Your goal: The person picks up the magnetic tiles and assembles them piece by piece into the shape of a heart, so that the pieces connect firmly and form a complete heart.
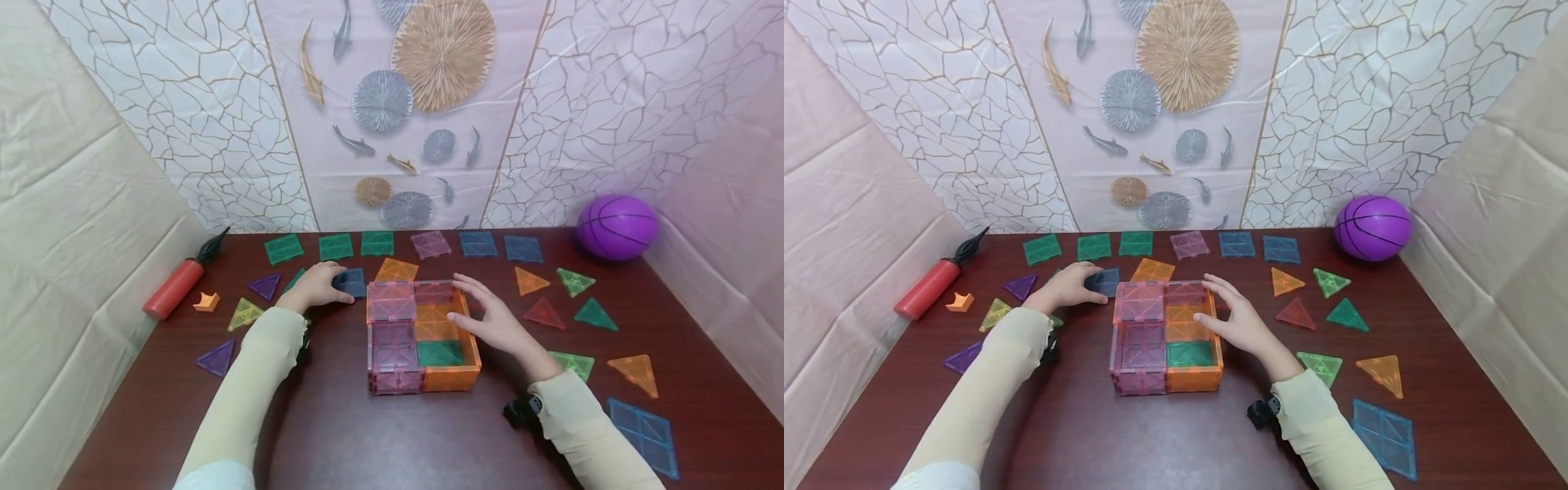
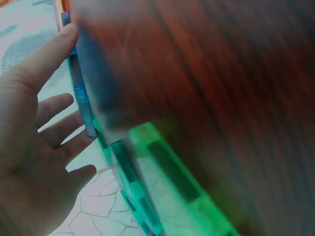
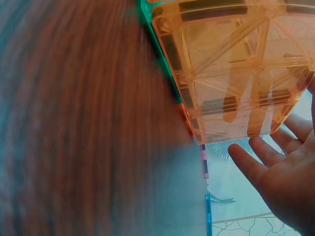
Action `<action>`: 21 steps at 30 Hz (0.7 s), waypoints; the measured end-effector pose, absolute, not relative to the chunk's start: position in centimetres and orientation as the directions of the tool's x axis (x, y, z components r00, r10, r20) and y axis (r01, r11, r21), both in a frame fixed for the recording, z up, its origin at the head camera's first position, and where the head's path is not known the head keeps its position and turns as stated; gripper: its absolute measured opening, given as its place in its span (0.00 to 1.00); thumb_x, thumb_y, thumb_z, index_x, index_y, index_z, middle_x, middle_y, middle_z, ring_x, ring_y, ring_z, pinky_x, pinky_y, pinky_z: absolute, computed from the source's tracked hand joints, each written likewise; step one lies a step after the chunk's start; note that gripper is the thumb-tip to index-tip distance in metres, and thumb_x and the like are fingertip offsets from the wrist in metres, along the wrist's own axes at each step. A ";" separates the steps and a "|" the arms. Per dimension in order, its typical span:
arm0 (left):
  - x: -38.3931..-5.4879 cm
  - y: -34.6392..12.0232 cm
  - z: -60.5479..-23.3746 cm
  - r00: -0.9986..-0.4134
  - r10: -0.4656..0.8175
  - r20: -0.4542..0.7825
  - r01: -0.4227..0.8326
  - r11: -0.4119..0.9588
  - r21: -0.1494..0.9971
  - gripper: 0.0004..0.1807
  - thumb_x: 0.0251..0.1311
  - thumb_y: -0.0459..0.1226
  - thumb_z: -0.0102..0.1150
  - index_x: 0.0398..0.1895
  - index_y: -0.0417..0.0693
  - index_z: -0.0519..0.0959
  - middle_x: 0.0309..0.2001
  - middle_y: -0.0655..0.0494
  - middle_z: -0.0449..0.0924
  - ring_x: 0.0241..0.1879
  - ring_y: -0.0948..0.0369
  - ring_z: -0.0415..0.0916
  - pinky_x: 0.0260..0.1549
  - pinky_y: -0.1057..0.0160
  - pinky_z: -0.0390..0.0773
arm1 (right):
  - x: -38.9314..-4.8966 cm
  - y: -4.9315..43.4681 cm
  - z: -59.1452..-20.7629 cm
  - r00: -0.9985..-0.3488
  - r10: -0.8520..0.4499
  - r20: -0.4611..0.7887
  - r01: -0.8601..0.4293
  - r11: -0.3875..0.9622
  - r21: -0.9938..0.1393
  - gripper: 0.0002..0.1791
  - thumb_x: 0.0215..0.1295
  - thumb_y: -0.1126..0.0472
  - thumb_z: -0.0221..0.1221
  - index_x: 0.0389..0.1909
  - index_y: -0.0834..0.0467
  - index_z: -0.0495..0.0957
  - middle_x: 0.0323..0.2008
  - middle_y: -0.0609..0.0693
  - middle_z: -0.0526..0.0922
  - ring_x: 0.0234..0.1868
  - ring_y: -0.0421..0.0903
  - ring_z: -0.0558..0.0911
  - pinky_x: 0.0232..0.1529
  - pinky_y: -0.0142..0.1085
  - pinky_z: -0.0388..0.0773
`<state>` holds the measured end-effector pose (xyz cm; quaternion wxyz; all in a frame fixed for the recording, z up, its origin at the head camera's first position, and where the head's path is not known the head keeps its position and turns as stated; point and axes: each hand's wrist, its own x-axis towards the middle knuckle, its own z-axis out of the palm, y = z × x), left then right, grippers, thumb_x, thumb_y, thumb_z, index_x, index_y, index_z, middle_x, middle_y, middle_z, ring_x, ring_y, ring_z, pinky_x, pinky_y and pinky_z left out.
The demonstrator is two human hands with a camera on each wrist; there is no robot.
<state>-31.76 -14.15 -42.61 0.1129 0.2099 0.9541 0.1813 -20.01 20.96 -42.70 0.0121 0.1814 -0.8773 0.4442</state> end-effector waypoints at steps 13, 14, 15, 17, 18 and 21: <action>-25.6 -13.8 -37.1 -0.900 0.410 0.150 0.416 0.700 0.581 0.40 0.52 0.55 0.68 0.65 0.42 0.72 0.66 0.44 0.66 0.65 0.47 0.63 0.60 0.43 0.66 | -20.0 21.1 -42.6 -0.944 -0.287 0.163 -0.302 0.553 -0.777 0.37 0.64 0.51 0.62 0.71 0.57 0.62 0.74 0.54 0.55 0.71 0.60 0.59 0.59 0.65 0.64; -24.7 -13.5 -36.9 -0.894 0.415 0.171 0.430 0.683 0.590 0.40 0.51 0.54 0.69 0.64 0.42 0.72 0.65 0.44 0.67 0.65 0.47 0.63 0.61 0.43 0.66 | -20.0 21.1 -42.6 -0.944 -0.287 0.161 -0.301 0.553 -0.777 0.37 0.64 0.51 0.62 0.71 0.57 0.62 0.74 0.55 0.55 0.71 0.60 0.59 0.59 0.65 0.64; -23.7 -13.2 -36.8 -0.887 0.420 0.192 0.445 0.668 0.596 0.40 0.50 0.53 0.70 0.64 0.42 0.73 0.65 0.44 0.68 0.65 0.47 0.64 0.60 0.43 0.66 | -20.0 21.1 -42.6 -0.944 -0.288 0.160 -0.300 0.553 -0.777 0.36 0.64 0.52 0.62 0.71 0.57 0.61 0.74 0.55 0.55 0.71 0.60 0.59 0.59 0.65 0.64; -21.8 -12.4 -36.8 -0.873 0.430 0.229 0.474 0.642 0.603 0.39 0.48 0.52 0.72 0.62 0.42 0.74 0.63 0.45 0.70 0.63 0.49 0.65 0.60 0.44 0.67 | -20.1 21.0 -42.6 -0.943 -0.291 0.159 -0.301 0.553 -0.777 0.37 0.65 0.52 0.62 0.71 0.58 0.61 0.74 0.55 0.55 0.71 0.60 0.59 0.59 0.65 0.64; -20.9 -12.1 -36.9 -0.867 0.434 0.245 0.487 0.630 0.604 0.39 0.47 0.52 0.73 0.61 0.42 0.75 0.62 0.46 0.71 0.63 0.50 0.66 0.59 0.45 0.68 | -20.0 21.0 -42.6 -0.943 -0.293 0.158 -0.301 0.551 -0.778 0.37 0.65 0.52 0.62 0.71 0.58 0.61 0.74 0.55 0.55 0.71 0.60 0.59 0.59 0.65 0.64; -18.7 -11.0 -37.4 -0.839 0.459 0.292 0.535 0.602 0.593 0.38 0.45 0.51 0.75 0.59 0.42 0.77 0.59 0.49 0.73 0.60 0.53 0.67 0.57 0.47 0.71 | -20.0 20.9 -42.5 -0.943 -0.295 0.156 -0.301 0.548 -0.780 0.36 0.65 0.52 0.62 0.71 0.58 0.61 0.74 0.55 0.55 0.71 0.60 0.58 0.59 0.65 0.63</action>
